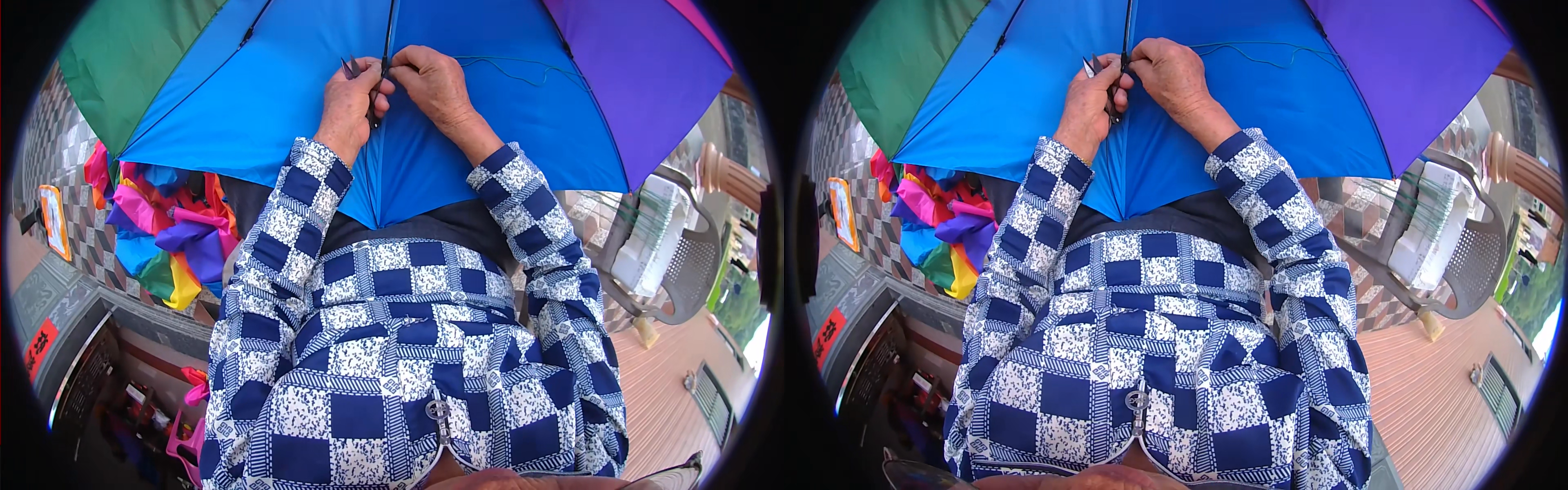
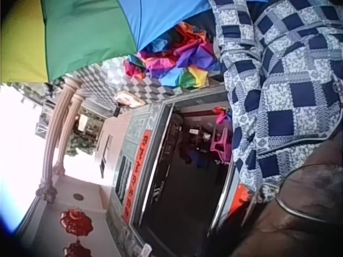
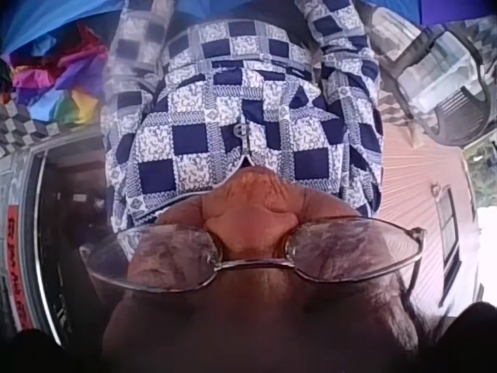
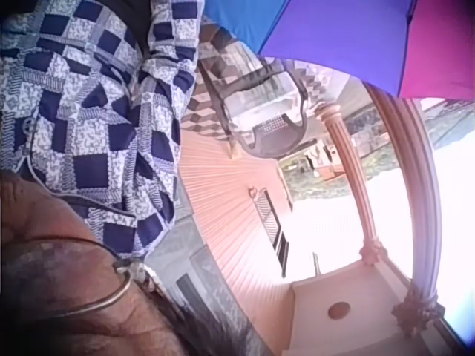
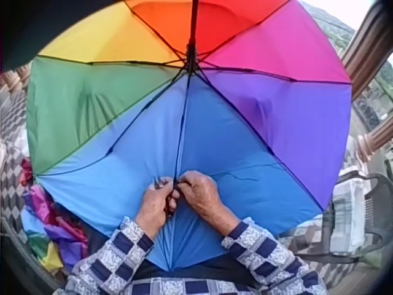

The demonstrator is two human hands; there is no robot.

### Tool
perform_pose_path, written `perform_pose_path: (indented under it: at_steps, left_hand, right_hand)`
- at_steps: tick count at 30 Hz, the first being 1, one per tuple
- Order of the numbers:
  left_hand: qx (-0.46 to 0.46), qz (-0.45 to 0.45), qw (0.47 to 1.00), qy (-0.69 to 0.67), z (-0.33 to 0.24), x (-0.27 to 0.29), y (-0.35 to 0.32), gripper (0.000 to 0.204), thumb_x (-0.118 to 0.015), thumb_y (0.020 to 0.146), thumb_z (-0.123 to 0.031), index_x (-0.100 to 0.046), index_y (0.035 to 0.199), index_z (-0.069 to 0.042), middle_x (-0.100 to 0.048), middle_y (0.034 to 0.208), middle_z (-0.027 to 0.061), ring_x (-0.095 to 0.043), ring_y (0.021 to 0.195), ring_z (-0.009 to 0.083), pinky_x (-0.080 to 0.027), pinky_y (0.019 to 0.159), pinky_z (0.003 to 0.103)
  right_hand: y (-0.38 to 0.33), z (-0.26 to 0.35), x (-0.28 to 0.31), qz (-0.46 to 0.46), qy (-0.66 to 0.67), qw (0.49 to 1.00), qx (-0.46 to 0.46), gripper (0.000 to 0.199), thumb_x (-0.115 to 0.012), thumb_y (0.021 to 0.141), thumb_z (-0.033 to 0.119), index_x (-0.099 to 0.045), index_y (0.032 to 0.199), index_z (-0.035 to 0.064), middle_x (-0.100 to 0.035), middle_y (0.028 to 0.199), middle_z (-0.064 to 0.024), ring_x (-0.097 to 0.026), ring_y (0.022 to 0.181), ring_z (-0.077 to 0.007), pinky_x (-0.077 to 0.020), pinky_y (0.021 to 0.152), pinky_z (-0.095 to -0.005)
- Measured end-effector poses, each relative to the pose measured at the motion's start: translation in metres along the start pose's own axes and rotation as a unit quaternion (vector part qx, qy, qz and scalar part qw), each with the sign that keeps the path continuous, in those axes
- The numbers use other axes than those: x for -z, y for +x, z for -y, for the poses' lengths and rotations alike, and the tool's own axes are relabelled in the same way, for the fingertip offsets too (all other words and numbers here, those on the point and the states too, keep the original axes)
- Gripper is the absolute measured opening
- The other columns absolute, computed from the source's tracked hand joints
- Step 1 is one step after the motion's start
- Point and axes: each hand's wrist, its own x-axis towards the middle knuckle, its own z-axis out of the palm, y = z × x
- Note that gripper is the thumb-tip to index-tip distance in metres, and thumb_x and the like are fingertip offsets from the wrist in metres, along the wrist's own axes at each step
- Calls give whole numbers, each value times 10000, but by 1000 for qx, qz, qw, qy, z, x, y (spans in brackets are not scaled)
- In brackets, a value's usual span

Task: The person is repairing a rainbow-colored umbrella by sewing the fabric back onto the frame or fixing a rib.

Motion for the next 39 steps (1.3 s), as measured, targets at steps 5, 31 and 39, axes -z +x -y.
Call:
perform_pose_path:
  at_steps: [5,31,39]
  left_hand:
    - [-46,-81,996,-15,2,-10,-6,94,-549,861,-125,-540,906,-43,-568,649,59,-503,454,114,-389,404,238]
    - [-109,-108,987,-56,14,-11,2,58,-518,879,-113,-500,840,-74,-500,599,25,-476,441,113,-396,376,248]
    - [-121,-130,983,-56,22,-14,-4,72,-541,865,-122,-506,815,-83,-486,582,9,-457,429,103,-373,362,242]
  right_hand:
    - [-9,16,1,-90,-15,996,-23,146,-621,738,198,-647,773,59,-621,737,-103,-602,716,-292,-480,640,-388]
    - [3,25,-11,81,102,958,-257,158,-622,689,187,-643,659,33,-612,550,-81,-615,504,-169,-454,479,-281]
    - [-10,24,-18,16,171,951,-258,136,-616,695,106,-599,606,4,-574,521,-73,-559,443,-136,-423,411,-274]
